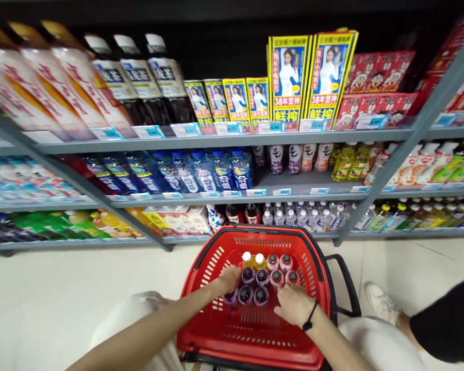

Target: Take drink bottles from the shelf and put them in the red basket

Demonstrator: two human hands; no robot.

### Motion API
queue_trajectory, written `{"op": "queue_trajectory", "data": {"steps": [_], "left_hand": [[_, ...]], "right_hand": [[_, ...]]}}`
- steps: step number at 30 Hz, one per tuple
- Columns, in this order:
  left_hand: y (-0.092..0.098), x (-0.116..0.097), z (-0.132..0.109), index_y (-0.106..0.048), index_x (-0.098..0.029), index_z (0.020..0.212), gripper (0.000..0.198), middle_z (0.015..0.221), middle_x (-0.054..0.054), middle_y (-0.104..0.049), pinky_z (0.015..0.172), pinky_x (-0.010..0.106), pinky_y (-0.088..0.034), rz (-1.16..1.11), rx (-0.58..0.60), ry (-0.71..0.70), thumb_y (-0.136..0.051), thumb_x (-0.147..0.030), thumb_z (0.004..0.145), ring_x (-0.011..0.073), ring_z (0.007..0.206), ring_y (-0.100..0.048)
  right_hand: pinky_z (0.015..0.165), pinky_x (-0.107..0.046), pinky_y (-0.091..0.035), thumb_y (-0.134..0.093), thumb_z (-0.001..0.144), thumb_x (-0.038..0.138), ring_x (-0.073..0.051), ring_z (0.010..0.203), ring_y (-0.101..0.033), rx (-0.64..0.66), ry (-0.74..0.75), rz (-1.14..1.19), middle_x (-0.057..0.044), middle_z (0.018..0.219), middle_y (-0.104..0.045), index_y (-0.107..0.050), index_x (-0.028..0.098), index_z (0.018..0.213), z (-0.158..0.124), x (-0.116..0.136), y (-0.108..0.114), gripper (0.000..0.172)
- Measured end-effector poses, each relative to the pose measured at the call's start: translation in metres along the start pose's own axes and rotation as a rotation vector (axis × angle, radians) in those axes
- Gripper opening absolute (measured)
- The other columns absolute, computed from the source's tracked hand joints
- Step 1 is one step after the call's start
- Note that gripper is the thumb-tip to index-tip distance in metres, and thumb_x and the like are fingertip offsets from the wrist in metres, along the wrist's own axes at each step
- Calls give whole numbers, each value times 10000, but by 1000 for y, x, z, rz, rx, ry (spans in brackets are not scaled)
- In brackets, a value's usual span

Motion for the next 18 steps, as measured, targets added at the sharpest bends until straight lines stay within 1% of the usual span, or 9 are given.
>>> {"op": "queue_trajectory", "data": {"steps": [2,4,6,7,10,12,13,15,18], "left_hand": [[25,-2,9,-679,-130,1119,258,1096,79,-704,882,413,-598,13,-67,34,-683,-340,969,207,991,-698],[66,-7,18,-693,-123,1033,208,1010,68,-723,874,397,-595,4,-184,22,-674,-321,971,194,935,-709],[122,-14,23,-703,-130,1003,138,971,75,-742,885,367,-583,-25,-353,-30,-605,-225,985,197,922,-724],[154,-18,23,-701,-147,1065,171,1022,80,-751,922,342,-565,-39,-454,-62,-549,-164,987,198,973,-727],[248,-30,17,-597,-200,1325,390,1334,91,-675,1061,315,-488,-76,-769,-130,-363,-112,1025,188,1220,-656],[299,-37,15,-506,-195,1421,410,1476,118,-574,1070,330,-481,-98,-925,-129,-349,-174,1043,213,1280,-624],[318,-40,16,-455,-165,1459,428,1515,152,-530,1062,350,-487,-110,-984,-110,-387,-225,1041,245,1285,-622],[346,-46,22,-392,-102,1484,526,1508,215,-516,1050,397,-494,-130,-1058,-59,-483,-313,1011,313,1288,-620],[363,-53,38,-384,-64,1471,658,1356,249,-629,1010,440,-509,-147,-1074,14,-595,-402,947,377,1244,-646]], "right_hand": [[1035,-474,-539,-625,938,278,-410,1218,-684,9,0,-7,-302,1270,-711,-663,-23,1312,3,2,-2,481],[1020,-481,-547,-632,932,282,-413,1201,-694,17,0,-9,-302,1260,-718,-672,-17,1305,7,5,-4,479],[1013,-478,-551,-639,926,282,-408,1183,-707,21,1,-9,-292,1249,-727,-684,5,1295,11,10,-5,464],[1015,-474,-550,-645,924,283,-402,1181,-710,23,4,-10,-284,1248,-732,-694,20,1287,12,12,-4,451],[1018,-474,-549,-652,923,294,-398,1180,-714,23,15,-20,-278,1236,-741,-719,40,1247,17,21,1,417],[1010,-479,-556,-646,928,301,-403,1180,-713,22,23,-26,-290,1228,-739,-722,27,1234,18,26,6,418],[1013,-476,-555,-642,930,301,-402,1191,-707,20,29,-27,-294,1239,-733,-718,21,1238,18,27,8,423],[1018,-466,-554,-634,933,298,-395,1206,-700,18,38,-26,-292,1260,-725,-709,20,1253,15,29,11,431],[999,-466,-564,-638,921,294,-396,1177,-716,13,26,-22,-290,1225,-741,-719,24,1237,9,25,13,423]]}}
Point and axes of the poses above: each hand's wrist, its own z-axis towards the middle knuckle, its own y-axis out of the back of the hand, x = y × z, the point moved 8 cm from there along z, towards the middle knuckle
